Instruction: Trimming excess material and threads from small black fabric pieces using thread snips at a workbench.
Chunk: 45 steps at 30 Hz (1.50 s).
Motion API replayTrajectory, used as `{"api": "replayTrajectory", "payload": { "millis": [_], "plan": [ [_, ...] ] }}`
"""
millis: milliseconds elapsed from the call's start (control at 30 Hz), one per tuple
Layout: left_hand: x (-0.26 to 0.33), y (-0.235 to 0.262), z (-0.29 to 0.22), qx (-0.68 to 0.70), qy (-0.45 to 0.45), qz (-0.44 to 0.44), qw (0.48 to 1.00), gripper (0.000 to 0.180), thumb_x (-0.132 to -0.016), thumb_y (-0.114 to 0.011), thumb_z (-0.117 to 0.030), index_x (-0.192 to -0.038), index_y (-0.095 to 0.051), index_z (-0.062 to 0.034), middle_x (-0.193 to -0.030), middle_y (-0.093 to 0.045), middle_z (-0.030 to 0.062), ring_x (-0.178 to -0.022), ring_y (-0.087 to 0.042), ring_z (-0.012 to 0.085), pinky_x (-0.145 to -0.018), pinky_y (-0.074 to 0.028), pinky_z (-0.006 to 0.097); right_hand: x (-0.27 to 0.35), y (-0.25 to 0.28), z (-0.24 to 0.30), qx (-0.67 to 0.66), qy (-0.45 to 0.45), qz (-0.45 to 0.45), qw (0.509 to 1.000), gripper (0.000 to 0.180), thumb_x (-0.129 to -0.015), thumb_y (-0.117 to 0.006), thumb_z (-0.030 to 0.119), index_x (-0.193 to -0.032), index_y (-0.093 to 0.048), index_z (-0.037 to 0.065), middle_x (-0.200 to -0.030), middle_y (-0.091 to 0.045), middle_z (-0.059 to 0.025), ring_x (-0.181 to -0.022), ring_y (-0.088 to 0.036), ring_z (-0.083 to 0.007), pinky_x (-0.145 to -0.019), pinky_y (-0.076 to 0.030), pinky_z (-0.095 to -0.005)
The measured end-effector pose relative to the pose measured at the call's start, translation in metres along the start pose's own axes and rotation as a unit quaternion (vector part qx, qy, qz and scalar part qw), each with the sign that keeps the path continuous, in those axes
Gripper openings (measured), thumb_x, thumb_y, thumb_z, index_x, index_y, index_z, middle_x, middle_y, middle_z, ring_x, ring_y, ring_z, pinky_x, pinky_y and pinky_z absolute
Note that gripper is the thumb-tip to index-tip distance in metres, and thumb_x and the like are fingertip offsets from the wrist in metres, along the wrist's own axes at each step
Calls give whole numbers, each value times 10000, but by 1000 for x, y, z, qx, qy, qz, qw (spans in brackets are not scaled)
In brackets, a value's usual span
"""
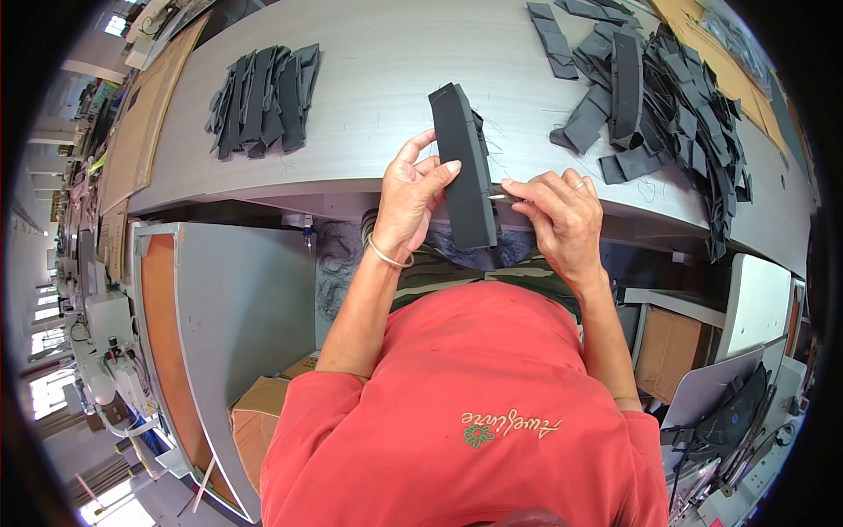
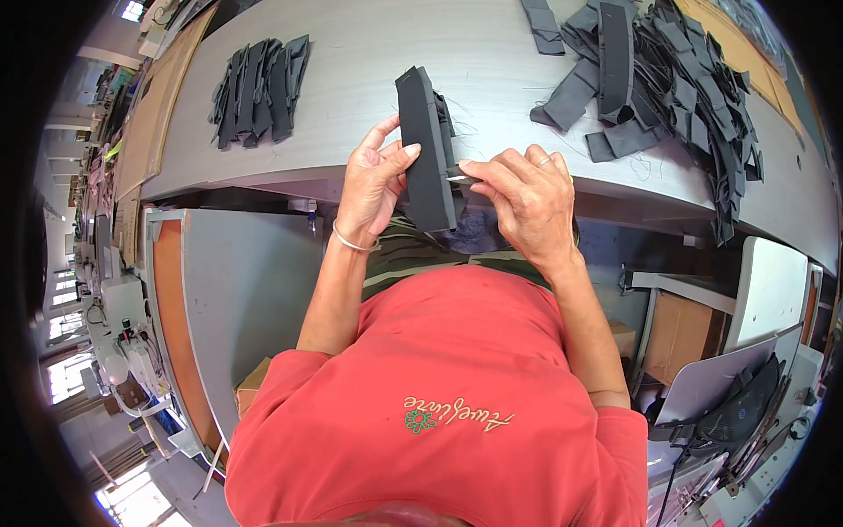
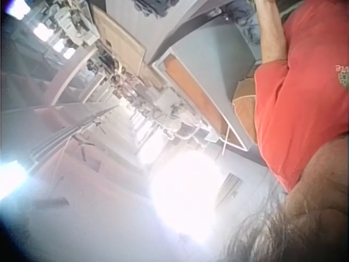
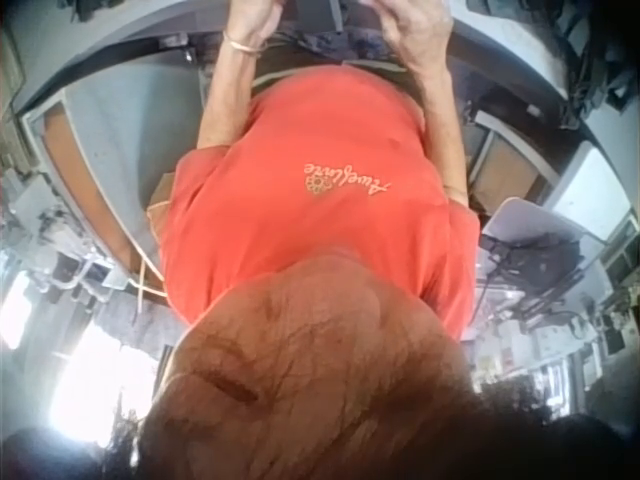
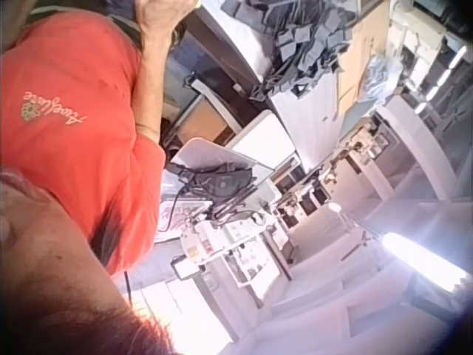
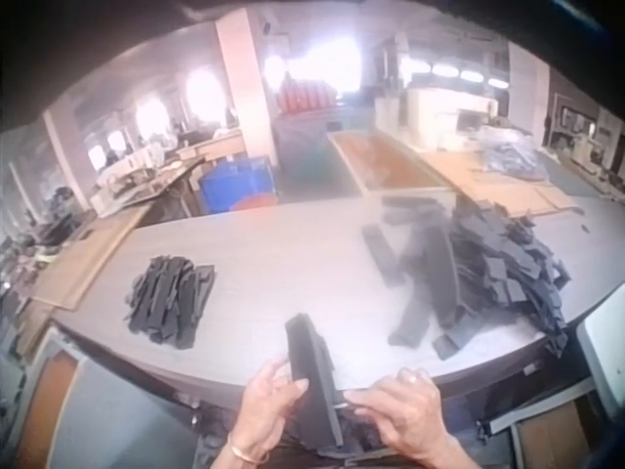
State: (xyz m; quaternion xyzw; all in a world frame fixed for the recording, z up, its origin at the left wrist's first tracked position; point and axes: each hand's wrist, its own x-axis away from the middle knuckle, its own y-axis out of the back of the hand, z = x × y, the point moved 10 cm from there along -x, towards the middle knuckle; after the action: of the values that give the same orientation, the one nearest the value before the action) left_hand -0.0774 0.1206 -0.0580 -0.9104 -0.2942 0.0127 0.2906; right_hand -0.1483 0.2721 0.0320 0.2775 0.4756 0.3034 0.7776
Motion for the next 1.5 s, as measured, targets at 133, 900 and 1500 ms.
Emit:
{"api": "replayTrajectory", "payload": {
  "millis": [133, 900, 1500],
  "plan": [
    [-1, 0, 1, 3, 2, 0, 1000, 558, -852, -630, 23, -1337, -354, 44, -952, -658, 128, -823, -632, 115, -713, -525, 227, 1, 1, -1, 2, -3, -2, 1000, 202, -748, -701, 170, -949, -705, 188, -730, -577, 37, -646, -454, -183, -616, -322, -317],
    [2, -2, 20, 8, 47, -42, 998, 630, -824, -697, -65, -1309, -297, -44, -900, -583, 56, -759, -590, 141, -688, -532, 317, 0, -2, -13, -84, -76, -19, 993, 162, -728, -713, 99, -886, -712, 135, -702, -608, -2, -606, -479, -201, -609, -358, -313],
    [10, -17, -21, -85, -140, -10, 986, 623, -834, -649, -73, -1354, -309, -20, -895, -619, 106, -842, -589, 151, -812, -457, 267, 10, -4, -30, -179, -191, -15, 965, 164, -784, -670, 76, -945, -699, 75, -821, -665, -79, -725, -600, -241, -668, -464, -317]
  ]
}}
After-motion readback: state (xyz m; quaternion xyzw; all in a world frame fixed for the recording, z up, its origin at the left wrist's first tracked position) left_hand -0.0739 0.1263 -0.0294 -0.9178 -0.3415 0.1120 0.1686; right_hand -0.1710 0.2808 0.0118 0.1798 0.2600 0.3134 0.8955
